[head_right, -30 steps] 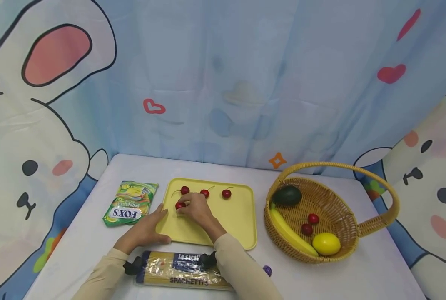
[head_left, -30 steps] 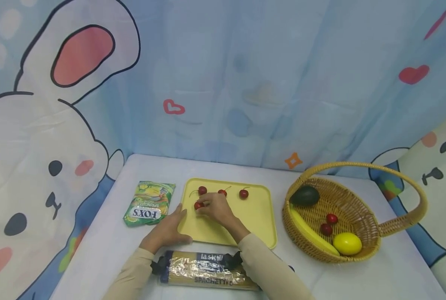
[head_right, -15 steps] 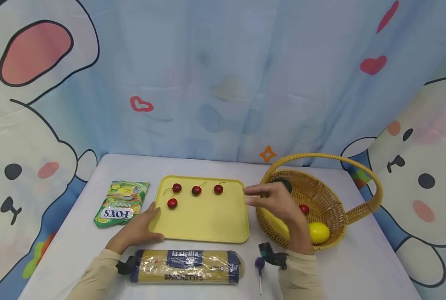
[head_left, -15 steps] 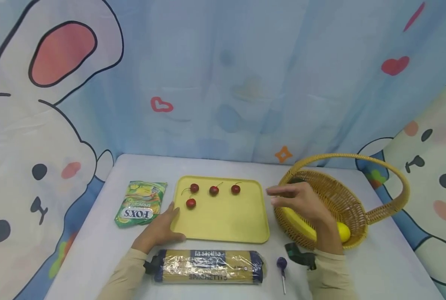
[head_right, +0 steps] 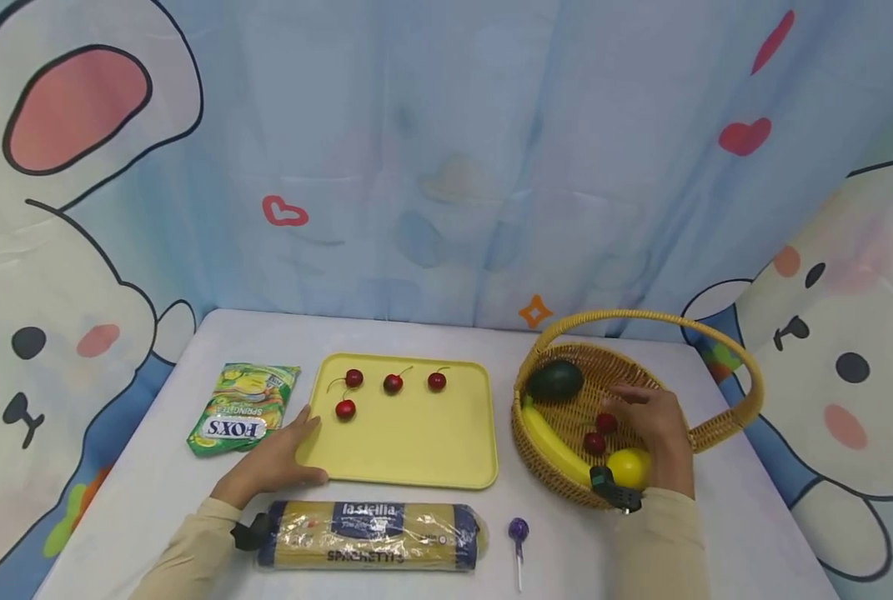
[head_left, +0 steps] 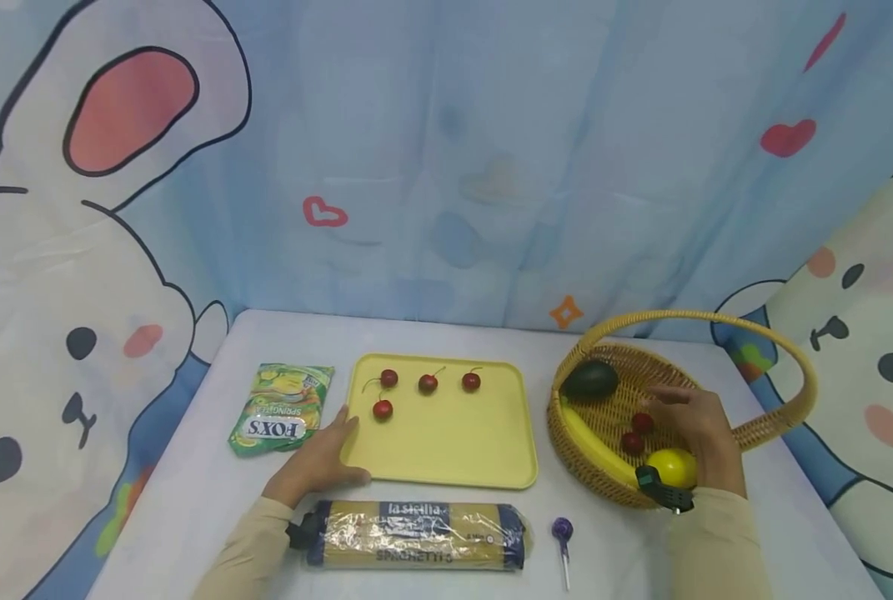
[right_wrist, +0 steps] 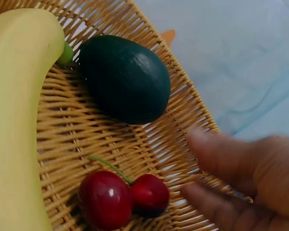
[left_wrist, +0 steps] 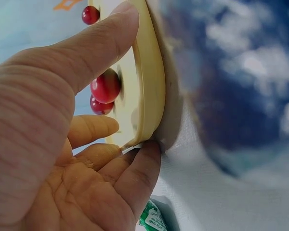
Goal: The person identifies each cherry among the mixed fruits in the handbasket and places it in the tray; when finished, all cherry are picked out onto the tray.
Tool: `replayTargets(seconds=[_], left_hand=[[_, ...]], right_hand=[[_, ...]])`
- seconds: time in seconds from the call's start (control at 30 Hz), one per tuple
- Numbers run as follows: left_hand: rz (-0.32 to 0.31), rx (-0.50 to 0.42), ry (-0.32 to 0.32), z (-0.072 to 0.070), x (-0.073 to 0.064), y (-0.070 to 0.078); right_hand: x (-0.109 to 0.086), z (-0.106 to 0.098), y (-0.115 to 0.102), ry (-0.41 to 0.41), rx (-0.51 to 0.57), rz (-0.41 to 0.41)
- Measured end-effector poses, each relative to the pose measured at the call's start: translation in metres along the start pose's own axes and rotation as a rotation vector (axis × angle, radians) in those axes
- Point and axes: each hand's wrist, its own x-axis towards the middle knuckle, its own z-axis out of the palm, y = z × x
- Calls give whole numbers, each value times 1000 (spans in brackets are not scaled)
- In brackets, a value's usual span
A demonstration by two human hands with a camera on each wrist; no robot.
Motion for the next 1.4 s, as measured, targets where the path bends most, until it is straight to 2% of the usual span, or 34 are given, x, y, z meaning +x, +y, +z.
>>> replayTargets(seconds=[0.07, 0.17, 0.3, 0.53, 0.7, 0.93, 1.13, 1.3, 1.4], left_hand=[[1, -1, -3, 1, 0, -1], [-5, -4, -5, 2, -1, -1], [-4, -2, 0, 2, -1, -1], [-7, 1, 1, 2, -1, -1], [-4, -9, -4, 2, -1, -2], [5, -5, 7, 0, -1, -3], [7, -9, 2, 1, 1, -4], [5, -1, 0, 3, 2, -4], [6, 2, 2, 2, 3, -4]], right_hand=[[5, -1, 8, -5, -42, 40], [10, -3, 17, -36, -134, 44], [13, -2, 24, -80, -208, 18], [14, 4, 26, -42, -235, -58], [14, 6, 26, -28, -213, -40], [16, 6, 23, -26, -254, -118], [6, 4, 24, -53, -179, -77], [-21, 0, 10, -16, -16, -44], [-38, -2, -1, 26, 28, -63]])
